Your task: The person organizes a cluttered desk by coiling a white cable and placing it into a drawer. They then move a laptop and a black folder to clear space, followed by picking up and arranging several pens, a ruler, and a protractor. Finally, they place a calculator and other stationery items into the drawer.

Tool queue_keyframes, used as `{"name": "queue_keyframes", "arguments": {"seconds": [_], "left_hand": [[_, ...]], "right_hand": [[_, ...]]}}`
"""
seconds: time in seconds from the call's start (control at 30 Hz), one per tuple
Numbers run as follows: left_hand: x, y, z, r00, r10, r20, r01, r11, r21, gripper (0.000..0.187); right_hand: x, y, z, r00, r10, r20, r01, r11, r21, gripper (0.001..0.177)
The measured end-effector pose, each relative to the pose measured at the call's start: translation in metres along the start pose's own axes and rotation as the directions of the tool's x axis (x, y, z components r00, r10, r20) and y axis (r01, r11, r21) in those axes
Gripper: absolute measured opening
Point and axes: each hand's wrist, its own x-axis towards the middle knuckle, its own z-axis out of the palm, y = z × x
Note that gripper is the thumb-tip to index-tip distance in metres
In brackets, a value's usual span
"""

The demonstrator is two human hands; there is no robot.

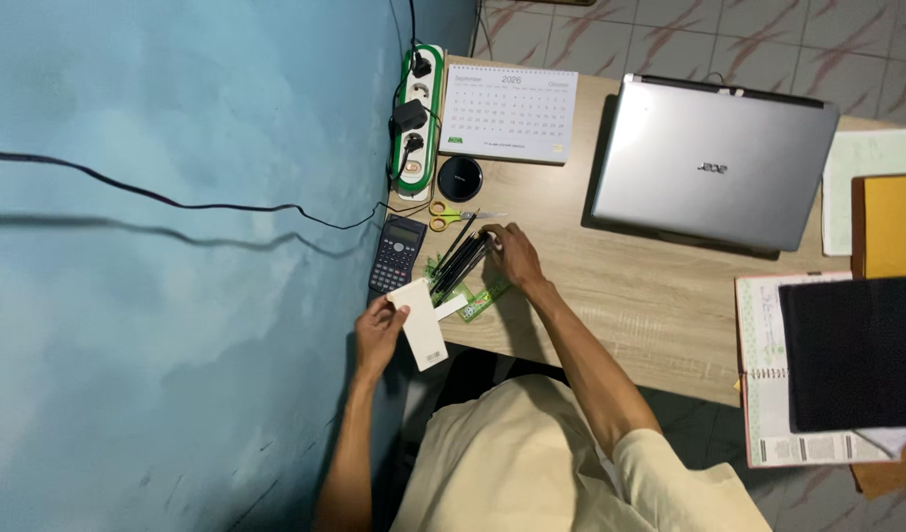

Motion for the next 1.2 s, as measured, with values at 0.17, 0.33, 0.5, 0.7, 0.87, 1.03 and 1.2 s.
{"name": "queue_keyframes", "arguments": {"seconds": [0.17,0.33,0.5,0.7,0.87,1.03,1.2], "left_hand": [[0.000,0.014,-0.007,0.996,0.022,-0.089,-0.024,0.999,-0.023,0.030],[-0.001,0.010,-0.006,0.993,0.024,-0.115,-0.030,0.998,-0.050,0.027],[0.001,0.009,-0.002,0.995,0.004,-0.101,-0.008,0.999,-0.040,0.028],[0.003,0.008,-0.001,0.997,0.033,-0.074,-0.036,0.999,-0.037,0.023],[-0.001,0.013,0.009,0.999,0.041,-0.013,-0.042,0.998,-0.039,0.029],[-0.006,0.024,0.024,0.971,0.205,0.121,-0.216,0.973,0.086,0.031],[-0.016,0.039,0.044,0.955,0.195,0.222,-0.238,0.953,0.186,0.036]], "right_hand": [[0.025,-0.006,-0.018,0.984,-0.155,0.093,0.172,0.961,-0.218,0.032],[0.033,0.005,-0.025,0.965,-0.126,0.231,0.181,0.955,-0.234,0.031],[0.039,0.023,-0.026,0.958,-0.166,0.234,0.221,0.947,-0.234,0.026],[0.020,0.010,-0.057,0.952,0.113,0.284,-0.172,0.966,0.195,0.019],[-0.015,0.007,-0.076,0.952,0.282,0.122,-0.296,0.739,0.606,0.022],[-0.056,0.018,-0.095,0.955,0.282,-0.091,-0.015,0.352,0.936,0.016],[-0.095,0.004,-0.115,0.950,0.234,-0.205,0.196,0.061,0.979,0.013]]}}
